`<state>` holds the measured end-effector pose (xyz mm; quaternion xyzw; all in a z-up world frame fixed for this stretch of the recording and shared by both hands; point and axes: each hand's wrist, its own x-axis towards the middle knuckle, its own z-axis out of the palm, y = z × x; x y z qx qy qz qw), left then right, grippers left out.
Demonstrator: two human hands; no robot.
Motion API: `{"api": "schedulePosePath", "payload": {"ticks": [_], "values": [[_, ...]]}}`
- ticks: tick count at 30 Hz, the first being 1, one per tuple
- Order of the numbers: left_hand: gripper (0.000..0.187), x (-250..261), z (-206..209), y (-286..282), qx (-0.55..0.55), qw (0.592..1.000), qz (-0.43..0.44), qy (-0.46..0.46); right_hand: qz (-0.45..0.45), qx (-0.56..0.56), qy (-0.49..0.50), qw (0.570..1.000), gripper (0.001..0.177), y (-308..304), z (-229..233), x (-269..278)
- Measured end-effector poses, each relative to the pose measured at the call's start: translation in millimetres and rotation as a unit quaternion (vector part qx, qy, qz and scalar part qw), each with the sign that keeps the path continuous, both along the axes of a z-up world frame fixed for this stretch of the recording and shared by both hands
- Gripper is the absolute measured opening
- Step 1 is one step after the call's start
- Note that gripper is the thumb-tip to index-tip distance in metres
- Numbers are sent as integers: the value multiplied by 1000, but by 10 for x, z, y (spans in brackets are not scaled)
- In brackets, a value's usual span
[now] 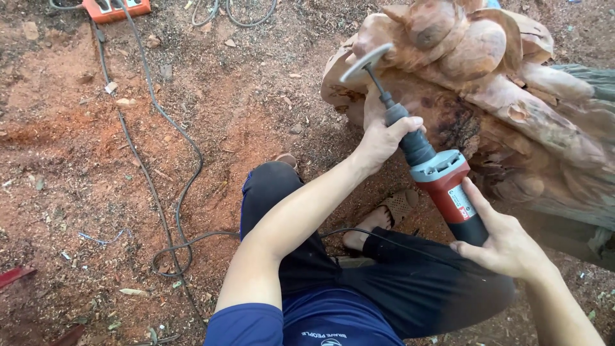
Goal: Using a power sander to smooth and shape a large wooden sculpture.
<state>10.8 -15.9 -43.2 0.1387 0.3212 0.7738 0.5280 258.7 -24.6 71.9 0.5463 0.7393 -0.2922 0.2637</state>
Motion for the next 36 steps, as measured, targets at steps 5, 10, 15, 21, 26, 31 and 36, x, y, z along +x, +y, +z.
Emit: {"api": "schedulePosePath", "payload": {"ticks": [5,10,15,21,26,31,36], "values": [[85,24,-159,-2,-23,999,-21,-40,8,-8,6,1000,131,29,-29,-7],[84,53,-291,-13,-36,998,-24,-52,-26,-42,-38,998,129,-24,84,-187],[106,29,-87,-23,-33,998,-20,-44,5,8,13,1000,129,6,-125,113],[107,14,-64,-40,-33,997,-45,-51,-9,0,15,1000,127,-72,49,5],[115,-8,-33,-59,-60,994,-73,-51,-6,4,-3,1000,127,-77,28,24],[102,-18,-51,13,-22,997,-57,-41,-1,20,34,999,129,-127,-152,131],[58,-109,-60,84,-29,981,42,185,-38,42,160,985,129,-380,-532,153]]}}
